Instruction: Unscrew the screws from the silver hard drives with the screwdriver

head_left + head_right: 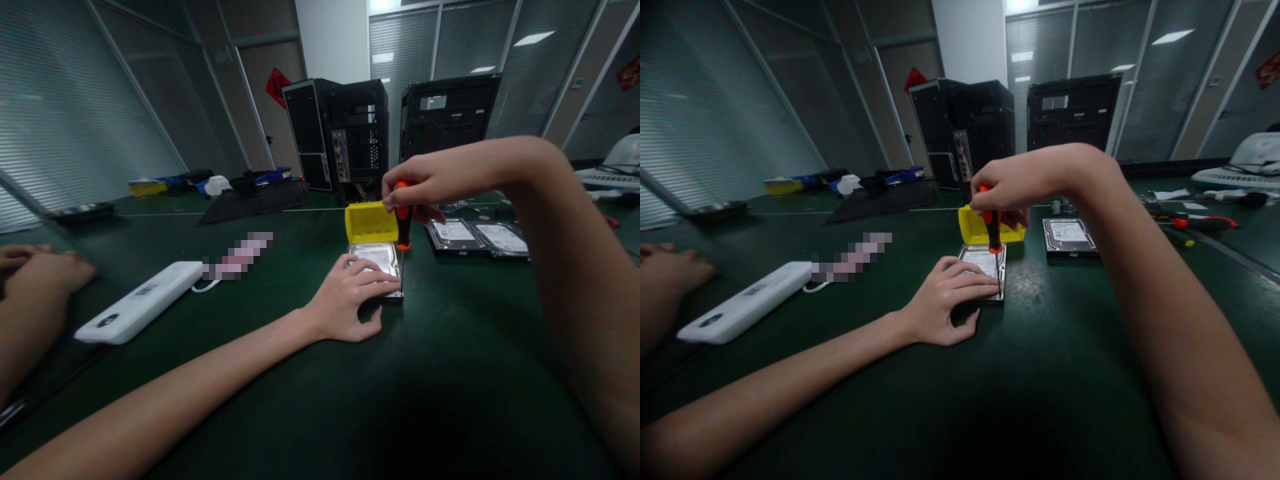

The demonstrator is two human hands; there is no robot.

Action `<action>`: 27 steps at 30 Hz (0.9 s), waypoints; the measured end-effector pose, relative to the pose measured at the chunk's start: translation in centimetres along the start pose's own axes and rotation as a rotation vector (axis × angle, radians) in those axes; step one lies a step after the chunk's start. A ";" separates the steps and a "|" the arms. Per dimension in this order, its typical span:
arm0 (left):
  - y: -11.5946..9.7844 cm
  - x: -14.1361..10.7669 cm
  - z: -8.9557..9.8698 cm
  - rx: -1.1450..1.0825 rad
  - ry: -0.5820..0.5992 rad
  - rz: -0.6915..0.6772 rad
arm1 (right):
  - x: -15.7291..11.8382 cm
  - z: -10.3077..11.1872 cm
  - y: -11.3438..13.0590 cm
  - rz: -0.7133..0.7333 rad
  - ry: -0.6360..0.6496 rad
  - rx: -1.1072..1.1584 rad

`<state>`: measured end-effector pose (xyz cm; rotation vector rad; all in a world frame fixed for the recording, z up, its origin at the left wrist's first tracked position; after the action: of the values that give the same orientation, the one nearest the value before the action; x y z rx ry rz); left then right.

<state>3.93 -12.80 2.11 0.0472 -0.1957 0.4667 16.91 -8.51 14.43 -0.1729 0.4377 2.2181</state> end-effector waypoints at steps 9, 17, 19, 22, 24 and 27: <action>0.6 -0.3 -0.1 -0.043 0.038 -0.030 | 0.0 0.0 -0.2 -0.014 -0.005 0.013; 0.6 -0.3 -0.3 -0.019 0.018 -0.018 | -0.1 -0.1 -0.1 -0.019 0.036 0.032; 0.7 -0.3 -0.3 0.001 0.010 -0.017 | 0.0 -0.2 0.0 -0.023 0.048 0.033; 0.7 -0.3 -0.2 0.046 0.001 -0.019 | 0.0 -0.2 0.4 0.007 0.047 0.030; 0.7 -0.3 -0.2 0.083 -0.002 -0.022 | 0.0 -0.1 0.7 0.042 0.033 0.015; 0.6 -0.3 -0.2 0.125 -0.003 -0.032 | 0.0 0.1 1.1 0.091 0.002 -0.014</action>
<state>3.42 -12.42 1.90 0.1730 -0.1681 0.4465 16.07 -9.12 14.76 -0.1655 0.4397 2.3110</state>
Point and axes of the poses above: each hand's wrist, its own x-axis towards the middle knuckle, its own z-axis out of the back of the hand, y = z × x, the point moved 5 cm from there along x, towards the middle knuckle, and after that the axes turned 10 degrees about y, right-handed, at the moved point
